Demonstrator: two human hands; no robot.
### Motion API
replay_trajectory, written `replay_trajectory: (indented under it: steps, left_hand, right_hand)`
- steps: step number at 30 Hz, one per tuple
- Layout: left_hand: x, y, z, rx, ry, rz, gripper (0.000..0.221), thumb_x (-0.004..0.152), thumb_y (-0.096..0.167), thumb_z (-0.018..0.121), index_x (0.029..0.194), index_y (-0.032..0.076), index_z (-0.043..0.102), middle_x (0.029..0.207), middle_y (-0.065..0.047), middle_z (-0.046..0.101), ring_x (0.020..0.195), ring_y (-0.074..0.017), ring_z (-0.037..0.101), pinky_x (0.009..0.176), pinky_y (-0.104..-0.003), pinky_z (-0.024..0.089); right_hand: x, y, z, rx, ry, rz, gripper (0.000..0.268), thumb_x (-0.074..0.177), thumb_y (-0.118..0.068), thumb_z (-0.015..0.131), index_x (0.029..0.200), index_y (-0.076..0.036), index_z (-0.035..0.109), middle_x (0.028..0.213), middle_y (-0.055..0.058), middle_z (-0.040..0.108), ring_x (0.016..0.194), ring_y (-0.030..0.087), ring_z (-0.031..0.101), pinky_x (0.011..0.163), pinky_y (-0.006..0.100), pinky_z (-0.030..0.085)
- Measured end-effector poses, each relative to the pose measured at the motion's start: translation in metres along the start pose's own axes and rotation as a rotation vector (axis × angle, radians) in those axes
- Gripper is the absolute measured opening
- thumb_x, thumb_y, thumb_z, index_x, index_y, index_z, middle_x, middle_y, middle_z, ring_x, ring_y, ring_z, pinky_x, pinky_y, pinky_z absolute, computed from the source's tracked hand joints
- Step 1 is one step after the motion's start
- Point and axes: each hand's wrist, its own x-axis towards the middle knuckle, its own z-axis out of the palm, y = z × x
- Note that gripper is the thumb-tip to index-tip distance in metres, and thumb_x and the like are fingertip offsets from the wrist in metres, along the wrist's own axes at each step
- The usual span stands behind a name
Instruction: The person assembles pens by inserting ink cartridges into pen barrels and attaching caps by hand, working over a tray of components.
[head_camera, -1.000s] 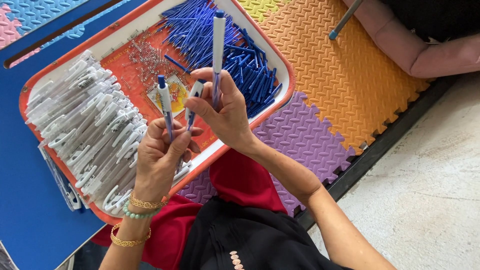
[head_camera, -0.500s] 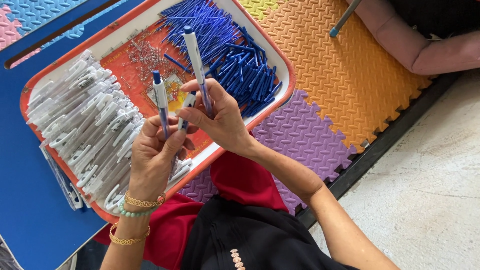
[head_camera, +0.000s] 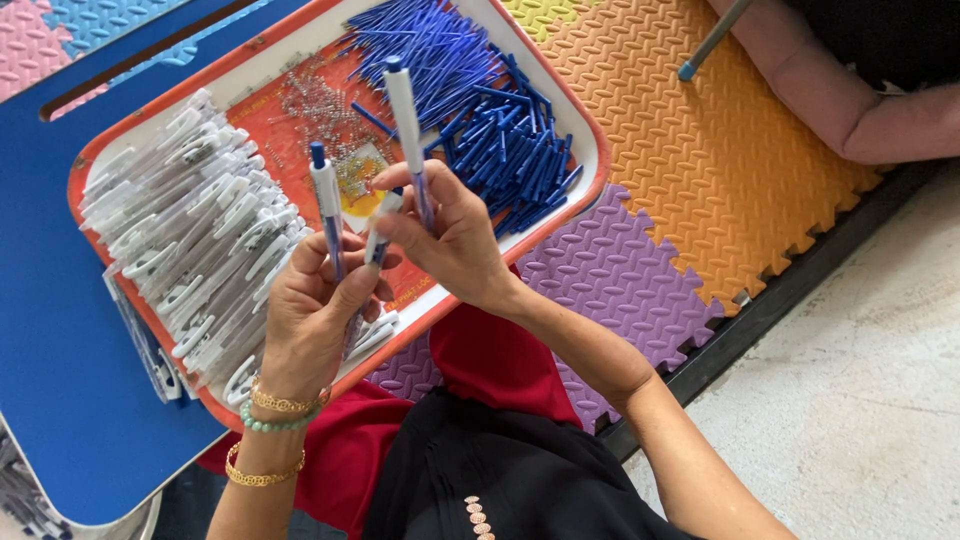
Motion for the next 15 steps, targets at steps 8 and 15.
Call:
replay_trajectory:
  steps: [8,15]
  left_hand:
    - [0.000,-0.005,-0.006,-0.016,0.004,-0.001,0.029,0.103,0.006,0.075,0.127,0.001,0.060,0.107,-0.025,0.082,0.077,-0.0231,0.079,0.058,-0.026,0.060]
    - [-0.009,-0.013,-0.017,0.034,-0.025,0.020,0.037,0.097,0.000,0.080,0.127,-0.001,0.060,0.105,-0.023,0.081,0.079,-0.0240,0.080,0.061,-0.027,0.062]
  right_hand:
    - [0.001,-0.024,0.010,0.051,-0.006,0.044,0.030,0.108,-0.006,0.075,0.137,-0.006,0.066,0.075,0.002,0.065,0.056,0.004,0.064,0.057,0.018,0.055]
    - [-0.005,-0.028,0.017,0.059,0.007,0.095,0.029,0.107,-0.006,0.076,0.135,-0.004,0.067,0.075,0.002,0.066,0.058,0.002,0.064,0.056,0.017,0.054]
